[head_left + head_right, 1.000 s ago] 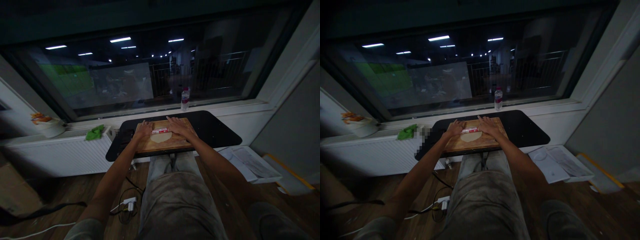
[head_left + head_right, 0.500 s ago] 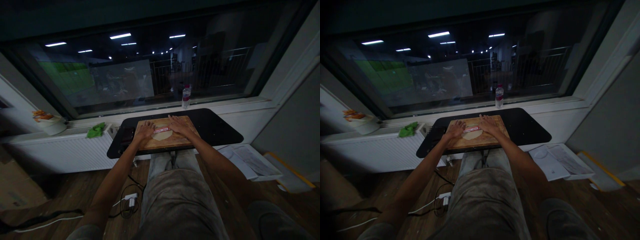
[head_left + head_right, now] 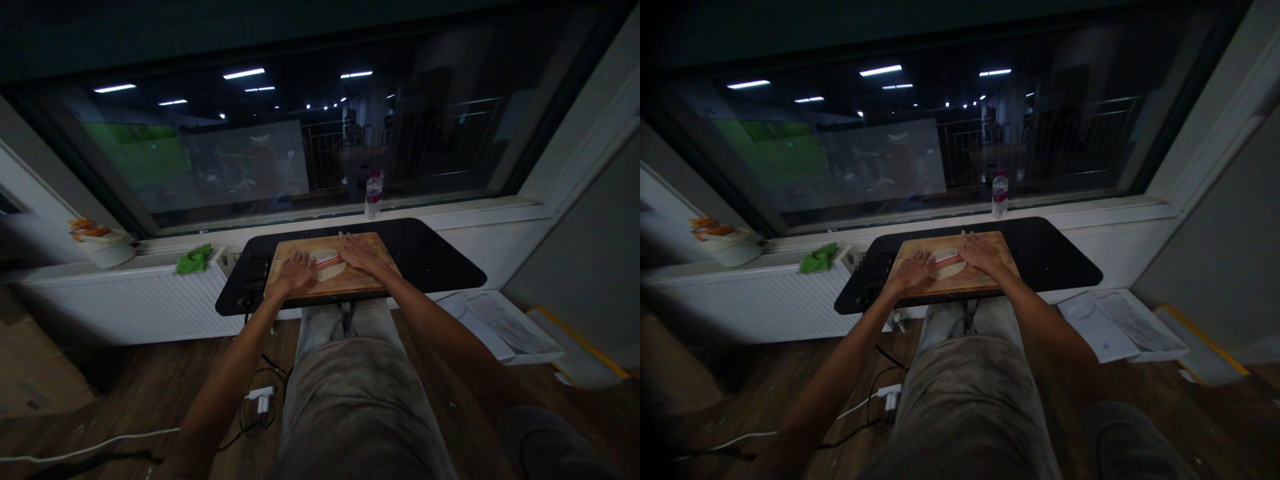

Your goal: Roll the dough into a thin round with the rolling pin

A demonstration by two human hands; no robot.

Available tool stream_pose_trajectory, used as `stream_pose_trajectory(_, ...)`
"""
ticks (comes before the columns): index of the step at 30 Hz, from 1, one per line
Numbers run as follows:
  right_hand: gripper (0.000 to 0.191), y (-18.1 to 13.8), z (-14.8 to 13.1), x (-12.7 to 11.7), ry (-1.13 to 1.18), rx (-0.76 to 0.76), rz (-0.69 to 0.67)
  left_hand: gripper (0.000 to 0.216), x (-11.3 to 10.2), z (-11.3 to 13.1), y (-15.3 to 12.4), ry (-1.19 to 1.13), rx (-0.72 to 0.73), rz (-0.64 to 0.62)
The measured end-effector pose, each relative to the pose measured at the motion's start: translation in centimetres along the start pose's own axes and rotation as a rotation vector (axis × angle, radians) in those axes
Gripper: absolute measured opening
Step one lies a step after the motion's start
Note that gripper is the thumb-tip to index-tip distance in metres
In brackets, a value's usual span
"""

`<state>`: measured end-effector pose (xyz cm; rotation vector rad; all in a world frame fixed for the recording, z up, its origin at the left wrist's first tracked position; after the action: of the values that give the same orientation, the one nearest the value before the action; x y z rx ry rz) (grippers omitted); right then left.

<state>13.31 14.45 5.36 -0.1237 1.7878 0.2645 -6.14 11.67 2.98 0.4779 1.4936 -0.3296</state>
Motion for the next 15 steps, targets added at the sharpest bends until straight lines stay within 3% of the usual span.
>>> stream_pose_trajectory(4,0.075,0.4,-0.1,0.2,-0.014,0.0,-0.036,0.057,-0.2,0.7,-1.0,-0.043,-0.108,-0.035)
stream_pose_trajectory(8,0.074,-0.1,-0.6,-0.5,-0.019,-0.004,-0.027,0.056,-1.1,2.7,-2.1,-0.029,-0.075,0.002)
stream_pose_trajectory(15,0.072,-1.8,-0.7,-1.4,-0.044,0.004,-0.002,0.061,-2.4,4.0,-3.6,-0.038,-0.103,0.055)
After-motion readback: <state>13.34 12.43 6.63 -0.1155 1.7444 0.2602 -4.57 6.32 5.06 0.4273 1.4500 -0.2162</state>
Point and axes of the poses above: each hand's wrist, its own y-axis towards the middle knuckle, its own x-axis out of the palm, z = x × y, the point moved 10 cm from there along y, towards the middle knuckle, and after that the axes turned 5 degrees about x, right-handed, at the moved point
